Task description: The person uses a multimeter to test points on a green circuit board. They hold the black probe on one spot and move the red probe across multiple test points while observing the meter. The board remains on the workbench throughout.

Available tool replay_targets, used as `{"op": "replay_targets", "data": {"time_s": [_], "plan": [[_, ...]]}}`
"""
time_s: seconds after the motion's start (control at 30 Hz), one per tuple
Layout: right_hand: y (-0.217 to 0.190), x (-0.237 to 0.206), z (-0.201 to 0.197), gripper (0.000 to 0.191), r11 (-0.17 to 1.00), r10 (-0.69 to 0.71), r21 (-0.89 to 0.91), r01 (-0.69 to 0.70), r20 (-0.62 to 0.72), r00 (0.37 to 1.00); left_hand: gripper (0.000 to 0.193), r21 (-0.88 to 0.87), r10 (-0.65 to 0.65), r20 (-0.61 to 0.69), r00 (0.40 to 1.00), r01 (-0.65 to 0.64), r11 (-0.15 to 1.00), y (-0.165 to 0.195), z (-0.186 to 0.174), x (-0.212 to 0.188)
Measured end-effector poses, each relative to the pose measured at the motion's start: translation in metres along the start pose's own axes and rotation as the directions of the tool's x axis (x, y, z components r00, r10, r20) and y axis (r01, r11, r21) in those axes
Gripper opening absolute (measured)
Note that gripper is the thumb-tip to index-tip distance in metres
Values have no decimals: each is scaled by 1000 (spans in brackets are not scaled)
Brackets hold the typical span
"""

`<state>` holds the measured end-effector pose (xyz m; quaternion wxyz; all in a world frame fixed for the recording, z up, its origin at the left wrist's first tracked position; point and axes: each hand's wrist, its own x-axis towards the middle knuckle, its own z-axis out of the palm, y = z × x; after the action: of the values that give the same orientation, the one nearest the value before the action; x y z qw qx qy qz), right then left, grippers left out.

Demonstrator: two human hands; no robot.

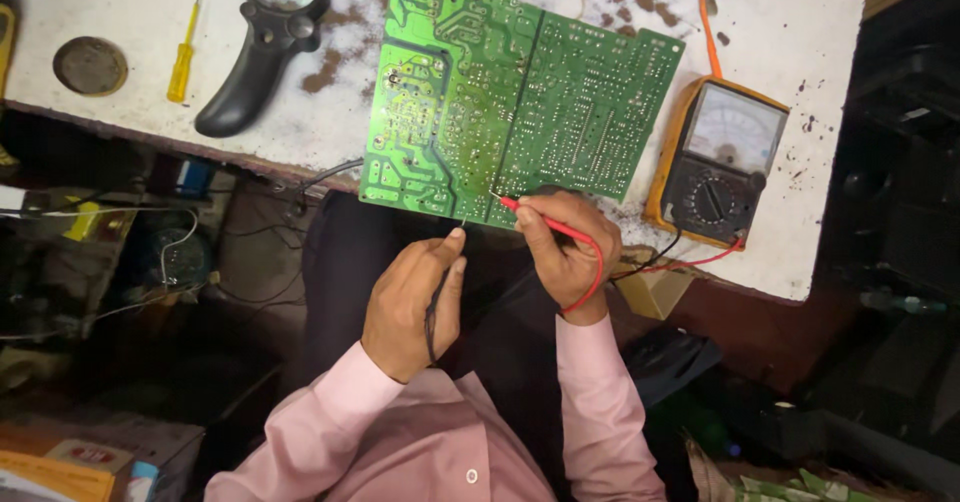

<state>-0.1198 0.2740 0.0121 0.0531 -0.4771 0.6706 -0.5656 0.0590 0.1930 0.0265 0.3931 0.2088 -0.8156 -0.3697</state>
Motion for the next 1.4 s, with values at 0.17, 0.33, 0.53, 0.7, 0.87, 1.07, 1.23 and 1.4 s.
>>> {"op": "replay_targets", "data": {"time_s": [0.17,0.33,0.53,0.7,0.87,1.07,1.23,1.4], "plan": [[-3,2,-1,7,1000,-8,-10,8,12,1000,29,2,1,6,1000,-1,1000,0,0,1],[-5,3,-3,7,999,-22,-44,23,14,1000,27,-13,-6,1,1000,6,1000,1,1,2],[-3,3,-2,8,1000,-6,-4,6,3,1000,26,0,-9,8,1000,9,1000,2,2,2],[-1,3,-3,8,1000,-22,-20,22,-4,1000,25,14,-4,0,1000,4,1000,0,4,1],[-1,3,-3,8,998,-3,-65,2,-6,1000,24,22,-16,7,1000,16,1000,0,5,0],[-2,4,-4,8,997,-27,-75,26,-7,1000,21,22,-12,6,1000,12,1000,-1,6,-1],[3,-1,-4,8,999,13,-46,-13,-7,1000,21,30,-4,7,1000,4,1000,-1,6,0],[17,-16,-5,10,970,95,234,-71,-92,991,20,34,2,4,1000,-2,999,-1,6,0]]}}
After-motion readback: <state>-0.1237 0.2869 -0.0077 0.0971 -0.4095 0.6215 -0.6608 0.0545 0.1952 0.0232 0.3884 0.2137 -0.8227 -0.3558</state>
